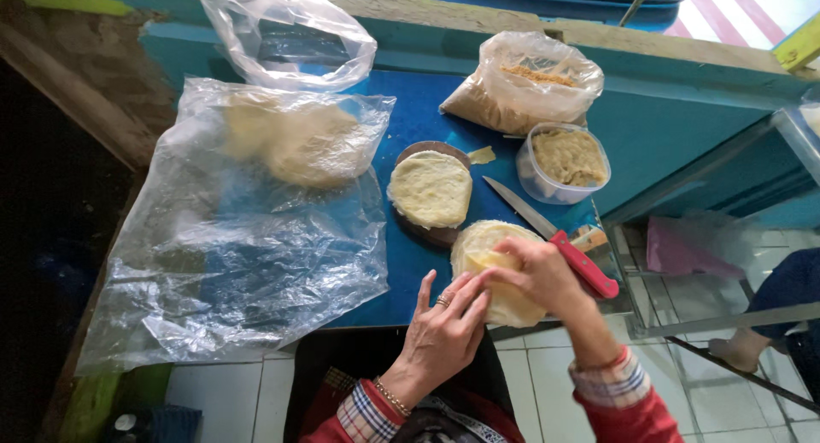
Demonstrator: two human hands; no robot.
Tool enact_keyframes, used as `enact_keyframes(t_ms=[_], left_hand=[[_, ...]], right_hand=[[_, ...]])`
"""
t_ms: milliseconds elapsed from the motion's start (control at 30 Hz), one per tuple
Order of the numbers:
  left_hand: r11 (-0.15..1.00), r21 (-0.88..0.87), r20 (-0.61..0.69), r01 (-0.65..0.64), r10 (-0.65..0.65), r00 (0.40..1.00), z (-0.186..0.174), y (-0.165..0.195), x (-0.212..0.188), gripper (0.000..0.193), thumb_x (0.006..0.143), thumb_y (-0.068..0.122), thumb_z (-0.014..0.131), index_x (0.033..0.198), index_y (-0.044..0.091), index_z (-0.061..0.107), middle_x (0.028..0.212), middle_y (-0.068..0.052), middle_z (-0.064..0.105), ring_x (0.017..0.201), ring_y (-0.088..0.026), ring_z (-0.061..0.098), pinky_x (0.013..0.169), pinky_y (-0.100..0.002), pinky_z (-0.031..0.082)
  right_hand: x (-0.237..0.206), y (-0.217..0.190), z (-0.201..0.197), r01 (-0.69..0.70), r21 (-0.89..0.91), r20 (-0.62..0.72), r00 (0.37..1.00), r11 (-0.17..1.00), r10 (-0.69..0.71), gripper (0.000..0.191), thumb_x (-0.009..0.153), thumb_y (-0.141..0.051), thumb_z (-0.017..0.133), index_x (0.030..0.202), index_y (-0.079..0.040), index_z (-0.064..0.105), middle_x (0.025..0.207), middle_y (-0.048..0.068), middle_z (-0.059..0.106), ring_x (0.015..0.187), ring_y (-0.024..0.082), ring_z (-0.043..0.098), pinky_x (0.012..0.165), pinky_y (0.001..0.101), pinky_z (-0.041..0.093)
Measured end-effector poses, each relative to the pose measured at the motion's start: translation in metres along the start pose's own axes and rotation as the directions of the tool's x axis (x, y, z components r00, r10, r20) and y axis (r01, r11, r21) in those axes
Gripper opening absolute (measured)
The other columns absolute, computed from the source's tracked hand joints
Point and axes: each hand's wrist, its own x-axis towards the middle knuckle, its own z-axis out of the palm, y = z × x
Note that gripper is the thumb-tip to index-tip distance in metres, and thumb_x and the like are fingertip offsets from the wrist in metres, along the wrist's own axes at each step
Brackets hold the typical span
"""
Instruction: The person peels thin layers off a round cake by hand, tearing the skin away in sheets. They cut the cake with a knife and stack the peeled sheets on the table next to a plastic bag and a container of filling.
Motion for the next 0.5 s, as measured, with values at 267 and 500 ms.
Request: enact_keyframes(t_ms=[267, 500], left_hand=[[1.0, -0.012, 0.007, 0.013, -0.012, 1.0, 0.002, -0.001, -0.003, 0.037, 0.091, 0.012, 0.068, 0.127, 0.005, 0.067, 0.139, -0.013, 0.062, 0.137, -0.028, 0.056, 0.118, -0.061, 0.028], [1.0, -0.023, 0.002, 0.014, -0.014, 1.0, -0.001, -0.001, -0.001, 0.036, 0.09, 0.011, 0.069, 0.125, 0.006, 0.068, 0.138, -0.012, 0.063, 0.136, -0.026, 0.056, 0.117, -0.06, 0.028]], right_hand=[[0.03, 0.015, -0.021, 0.019, 0.017, -0.033, 0.999, 1.0, -0.019, 0.029, 0.077, -0.024, 0.087, 0.092, -0.003, 0.073, 0.082, 0.011, 0.071, 0.069, 0.022, 0.068, 0.063, 0.0333, 0.054], [0.044, 0.026, -0.045, -0.138, 0.027, -0.085, 0.986, 0.99, 0.14, 0.028, 0.082, -0.023, 0.086, 0.097, -0.002, 0.074, 0.079, 0.01, 0.072, 0.066, 0.016, 0.068, 0.06, 0.0306, 0.054]])
